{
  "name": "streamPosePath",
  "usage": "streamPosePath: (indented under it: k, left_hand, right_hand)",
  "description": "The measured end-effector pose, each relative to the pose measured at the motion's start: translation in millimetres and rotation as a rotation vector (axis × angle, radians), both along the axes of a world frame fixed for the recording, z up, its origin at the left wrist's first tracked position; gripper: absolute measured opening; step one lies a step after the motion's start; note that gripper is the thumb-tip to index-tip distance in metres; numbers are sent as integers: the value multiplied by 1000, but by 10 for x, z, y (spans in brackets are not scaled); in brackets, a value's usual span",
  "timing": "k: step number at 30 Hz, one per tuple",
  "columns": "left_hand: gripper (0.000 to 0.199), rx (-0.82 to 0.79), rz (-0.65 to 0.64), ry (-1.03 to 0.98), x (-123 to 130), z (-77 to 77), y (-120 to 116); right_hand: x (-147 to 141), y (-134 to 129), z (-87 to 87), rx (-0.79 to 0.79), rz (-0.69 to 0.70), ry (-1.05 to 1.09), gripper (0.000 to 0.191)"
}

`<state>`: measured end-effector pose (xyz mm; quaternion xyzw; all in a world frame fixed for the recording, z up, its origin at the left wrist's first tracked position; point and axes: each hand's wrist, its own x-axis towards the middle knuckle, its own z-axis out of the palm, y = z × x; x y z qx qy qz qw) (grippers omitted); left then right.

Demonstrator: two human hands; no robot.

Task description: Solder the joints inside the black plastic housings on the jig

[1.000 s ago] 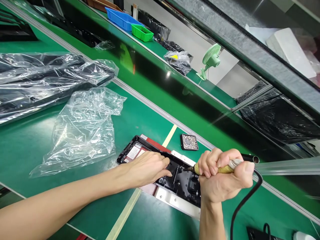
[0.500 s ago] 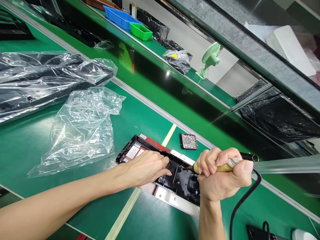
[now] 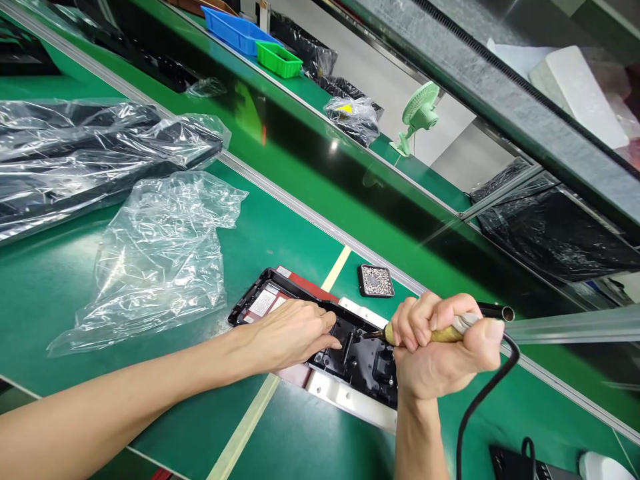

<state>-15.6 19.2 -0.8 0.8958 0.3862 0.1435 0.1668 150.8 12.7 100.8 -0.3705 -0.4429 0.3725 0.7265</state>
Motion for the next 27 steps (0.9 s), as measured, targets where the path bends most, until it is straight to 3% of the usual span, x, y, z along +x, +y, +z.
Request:
streamPosePath:
  k: [19, 27]
  left_hand:
    - [36, -31, -3, 4, -5, -29, 0]
    - [34, -73, 10, 42, 12, 50, 10]
  right_hand:
    - [-12, -1, -5, 17, -1, -15, 44]
    - [-8, 6, -15, 27, 21, -16, 44]
